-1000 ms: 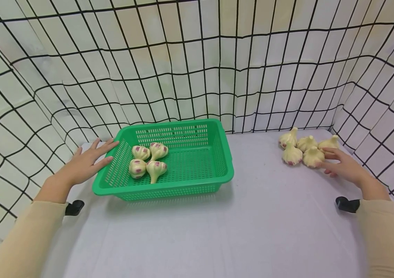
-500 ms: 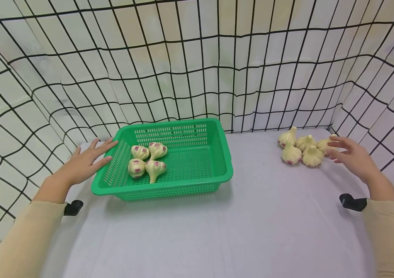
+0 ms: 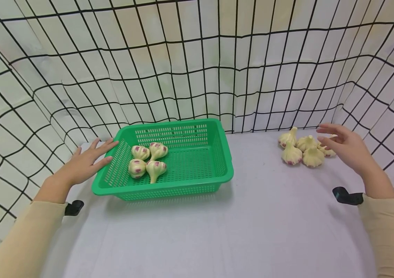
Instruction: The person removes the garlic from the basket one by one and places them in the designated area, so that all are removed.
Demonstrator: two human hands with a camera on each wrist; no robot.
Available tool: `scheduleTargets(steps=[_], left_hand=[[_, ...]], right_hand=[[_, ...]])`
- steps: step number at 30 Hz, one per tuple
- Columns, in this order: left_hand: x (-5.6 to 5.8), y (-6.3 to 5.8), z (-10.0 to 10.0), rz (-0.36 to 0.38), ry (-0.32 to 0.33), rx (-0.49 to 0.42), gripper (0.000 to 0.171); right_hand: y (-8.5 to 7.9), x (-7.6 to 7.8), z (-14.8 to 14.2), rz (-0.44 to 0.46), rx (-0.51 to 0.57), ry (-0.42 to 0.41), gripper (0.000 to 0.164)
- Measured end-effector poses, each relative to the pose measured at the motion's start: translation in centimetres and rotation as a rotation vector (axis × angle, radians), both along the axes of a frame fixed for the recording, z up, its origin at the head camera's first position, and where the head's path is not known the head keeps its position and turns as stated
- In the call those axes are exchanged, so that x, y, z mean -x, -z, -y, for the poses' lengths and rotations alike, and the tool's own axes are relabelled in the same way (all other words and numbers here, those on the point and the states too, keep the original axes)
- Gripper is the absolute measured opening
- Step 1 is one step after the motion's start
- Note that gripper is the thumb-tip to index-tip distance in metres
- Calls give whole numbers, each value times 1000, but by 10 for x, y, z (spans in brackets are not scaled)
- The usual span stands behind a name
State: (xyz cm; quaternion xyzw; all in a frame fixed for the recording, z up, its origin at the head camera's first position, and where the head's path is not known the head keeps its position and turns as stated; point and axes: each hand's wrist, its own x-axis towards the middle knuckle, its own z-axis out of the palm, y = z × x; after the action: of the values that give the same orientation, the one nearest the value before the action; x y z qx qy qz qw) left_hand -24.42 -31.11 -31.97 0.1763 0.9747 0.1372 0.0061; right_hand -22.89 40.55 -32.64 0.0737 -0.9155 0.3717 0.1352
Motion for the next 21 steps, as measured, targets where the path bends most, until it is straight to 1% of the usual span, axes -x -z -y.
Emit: scheduleTargets(steps=[4,7,11,21], left_hand=[[0,0,0,1,0,1,67],[0,0,0,0,2,0,67],[0,1,0,-5,5,-1,67],[0,1,0,-9,6,-10,67]], right_hand=[[-12,-2,15,0,-12,-39,53],[-20,-3,27,13,-4,-85,50],[-29,-2,43,30,-23,-126,47],[-53,11,80,47,-40,-197,42]])
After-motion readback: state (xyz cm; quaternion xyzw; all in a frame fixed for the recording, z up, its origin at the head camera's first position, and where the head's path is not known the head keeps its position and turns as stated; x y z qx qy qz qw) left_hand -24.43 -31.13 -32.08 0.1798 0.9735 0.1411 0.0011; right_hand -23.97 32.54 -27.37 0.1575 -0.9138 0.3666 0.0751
